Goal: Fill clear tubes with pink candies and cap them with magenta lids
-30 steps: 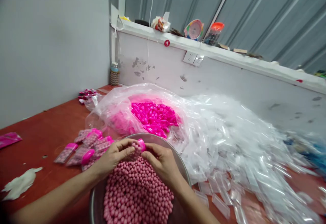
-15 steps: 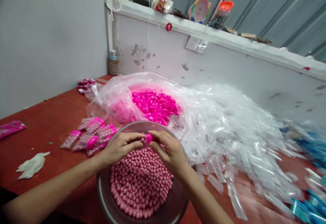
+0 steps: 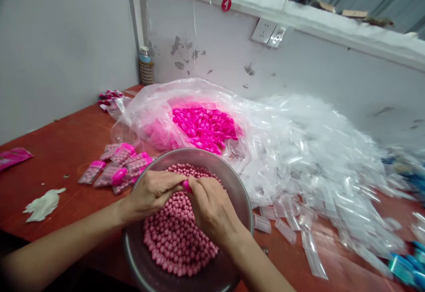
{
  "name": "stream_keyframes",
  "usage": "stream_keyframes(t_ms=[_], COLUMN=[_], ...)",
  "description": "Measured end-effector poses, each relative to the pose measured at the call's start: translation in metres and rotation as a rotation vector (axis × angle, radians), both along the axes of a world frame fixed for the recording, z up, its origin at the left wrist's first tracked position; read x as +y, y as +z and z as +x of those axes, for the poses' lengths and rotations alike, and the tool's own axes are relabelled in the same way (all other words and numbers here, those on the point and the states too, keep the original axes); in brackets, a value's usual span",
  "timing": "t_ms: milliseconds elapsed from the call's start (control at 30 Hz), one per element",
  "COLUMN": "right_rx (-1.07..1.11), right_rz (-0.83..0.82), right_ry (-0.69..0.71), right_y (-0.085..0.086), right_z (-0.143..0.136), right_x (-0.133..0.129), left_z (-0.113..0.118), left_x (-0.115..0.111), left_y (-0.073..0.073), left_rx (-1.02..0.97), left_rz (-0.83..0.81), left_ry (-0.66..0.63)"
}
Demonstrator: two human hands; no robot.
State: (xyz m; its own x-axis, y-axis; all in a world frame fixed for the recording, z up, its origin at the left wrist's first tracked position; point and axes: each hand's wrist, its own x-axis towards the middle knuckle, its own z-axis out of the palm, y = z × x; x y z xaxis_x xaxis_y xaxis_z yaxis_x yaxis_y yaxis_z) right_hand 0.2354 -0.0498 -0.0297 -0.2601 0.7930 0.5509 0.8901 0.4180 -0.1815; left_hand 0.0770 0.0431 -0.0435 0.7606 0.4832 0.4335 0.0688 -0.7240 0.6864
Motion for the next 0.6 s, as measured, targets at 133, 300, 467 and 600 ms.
stream_keyframes(t_ms=[133, 300, 467, 600], right_rx=[0.261, 1.177, 1.478, 1.495], right_rz=[-0.131, -0.498, -0.558, -0.722], right_ry=[0.007, 0.033, 0.022, 0.013], right_y=[0.005, 0.003, -0.002, 0.006], right_z=[0.006, 0.019, 0.022, 0.014], right_x=[0.005, 0.0, -0.001, 0.006], left_z=[0.003, 0.004, 0.003, 0.002], left_x=[0.002, 0.013, 0.012, 0.006], left_y=[0.003, 0.005, 0.005, 0.007], left_rx=[-0.079, -0.195, -0.193, -0.179], left_rz=[-0.231, -0.754, -0.708, -0.57], left_ry=[0.001, -0.051, -0.105, -0.108])
